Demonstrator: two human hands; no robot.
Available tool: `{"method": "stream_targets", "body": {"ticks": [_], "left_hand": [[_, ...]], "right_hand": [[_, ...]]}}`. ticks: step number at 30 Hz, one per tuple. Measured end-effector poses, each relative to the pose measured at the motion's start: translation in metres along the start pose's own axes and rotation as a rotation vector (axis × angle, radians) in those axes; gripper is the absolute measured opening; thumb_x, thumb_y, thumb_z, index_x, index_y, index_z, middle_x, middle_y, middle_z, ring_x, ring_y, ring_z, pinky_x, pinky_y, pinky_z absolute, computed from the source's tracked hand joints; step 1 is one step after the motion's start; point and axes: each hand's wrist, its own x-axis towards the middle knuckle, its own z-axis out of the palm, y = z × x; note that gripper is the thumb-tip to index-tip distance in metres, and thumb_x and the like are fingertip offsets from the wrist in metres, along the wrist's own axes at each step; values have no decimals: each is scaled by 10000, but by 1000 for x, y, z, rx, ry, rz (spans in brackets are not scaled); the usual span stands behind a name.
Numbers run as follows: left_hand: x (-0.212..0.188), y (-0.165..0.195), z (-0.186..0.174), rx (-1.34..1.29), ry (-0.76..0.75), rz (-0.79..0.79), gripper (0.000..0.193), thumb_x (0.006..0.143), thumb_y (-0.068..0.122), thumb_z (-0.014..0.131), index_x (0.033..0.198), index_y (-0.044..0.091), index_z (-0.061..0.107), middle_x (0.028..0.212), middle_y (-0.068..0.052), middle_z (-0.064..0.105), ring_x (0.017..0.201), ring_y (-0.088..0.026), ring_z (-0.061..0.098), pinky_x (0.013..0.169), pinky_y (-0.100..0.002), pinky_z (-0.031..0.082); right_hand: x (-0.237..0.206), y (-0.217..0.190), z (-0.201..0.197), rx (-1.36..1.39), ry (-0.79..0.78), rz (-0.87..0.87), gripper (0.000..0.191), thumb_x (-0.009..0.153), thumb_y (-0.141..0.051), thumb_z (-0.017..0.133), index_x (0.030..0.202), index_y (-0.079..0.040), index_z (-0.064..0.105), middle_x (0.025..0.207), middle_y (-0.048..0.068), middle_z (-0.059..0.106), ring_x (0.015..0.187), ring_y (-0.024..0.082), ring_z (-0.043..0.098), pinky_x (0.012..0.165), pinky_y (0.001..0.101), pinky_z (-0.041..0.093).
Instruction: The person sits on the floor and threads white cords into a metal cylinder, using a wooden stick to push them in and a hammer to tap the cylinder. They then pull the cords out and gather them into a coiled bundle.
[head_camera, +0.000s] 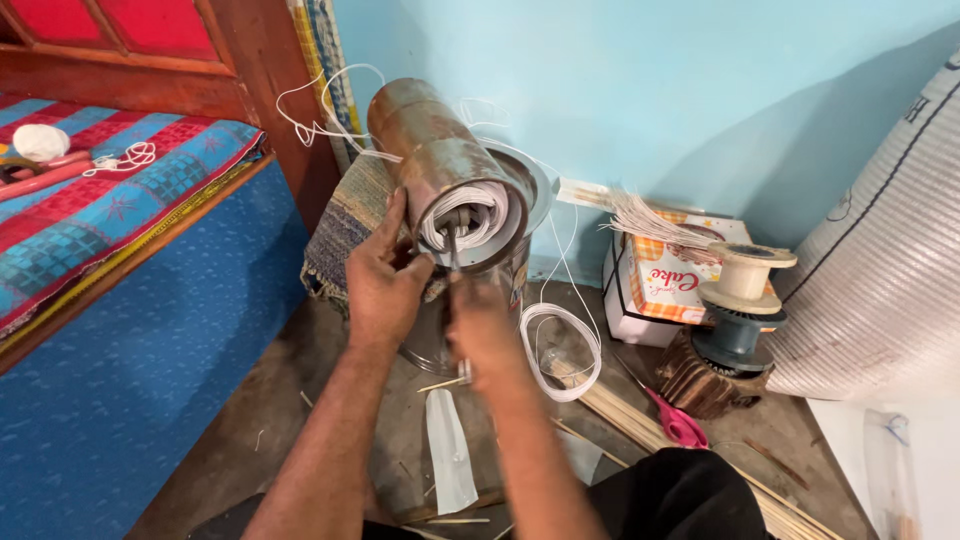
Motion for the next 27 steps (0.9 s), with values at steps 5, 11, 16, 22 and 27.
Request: {"method": "stream_targets", "body": {"ticks": [5, 11, 16, 22, 27], "left_hand": [[-3, -6, -25, -191, -188, -102, 707, 887, 45, 591, 1568, 1, 407, 1510, -168, 571, 1311, -222, 582, 1080, -306, 464], [1, -6, -26, -196, -122, -237, 636, 986, 356, 479, 1526, 21, 475, 1537, -139, 541, 1399, -277, 533, 1126, -386, 430], [1, -2, -30, -187, -125, -324, 750, 1005, 568, 377, 1518, 30, 475, 1554, -142, 529, 1407, -312, 496, 1160, -436, 386], [1, -12, -32, -261, -38, -306, 656, 1007, 499, 452, 1451, 25, 539, 1458, -124, 611, 1284, -220, 611, 1081, -391, 472], [-5, -25, -19, -231, 228, 6, 358, 920, 73, 620, 1258, -40, 651, 1275, -127, 726, 1155, -196, 706, 1014, -304, 563]], "right_hand": [[7, 23, -42, -5, -52, 167, 406, 1041, -367, 513, 821, -34, 587, 529, 6, 467, 363, 111, 387, 319, 322, 292], [-40, 13, -12, 47, 214, -58, 388, 1045, -341, 492, 825, -32, 577, 554, 21, 484, 413, 131, 450, 365, 335, 357], [-20, 3, -7, -411, 88, -461, 431, 1096, -319, 489, 838, 6, 608, 673, 174, 583, 586, 318, 543, 558, 455, 426], [-24, 8, -41, -483, 38, -385, 427, 1064, -312, 470, 830, 24, 591, 628, 237, 601, 545, 419, 587, 551, 513, 447], [-30, 4, -41, -766, 83, -295, 361, 1036, -327, 493, 903, -17, 622, 660, 278, 647, 636, 497, 642, 579, 594, 475]]}}
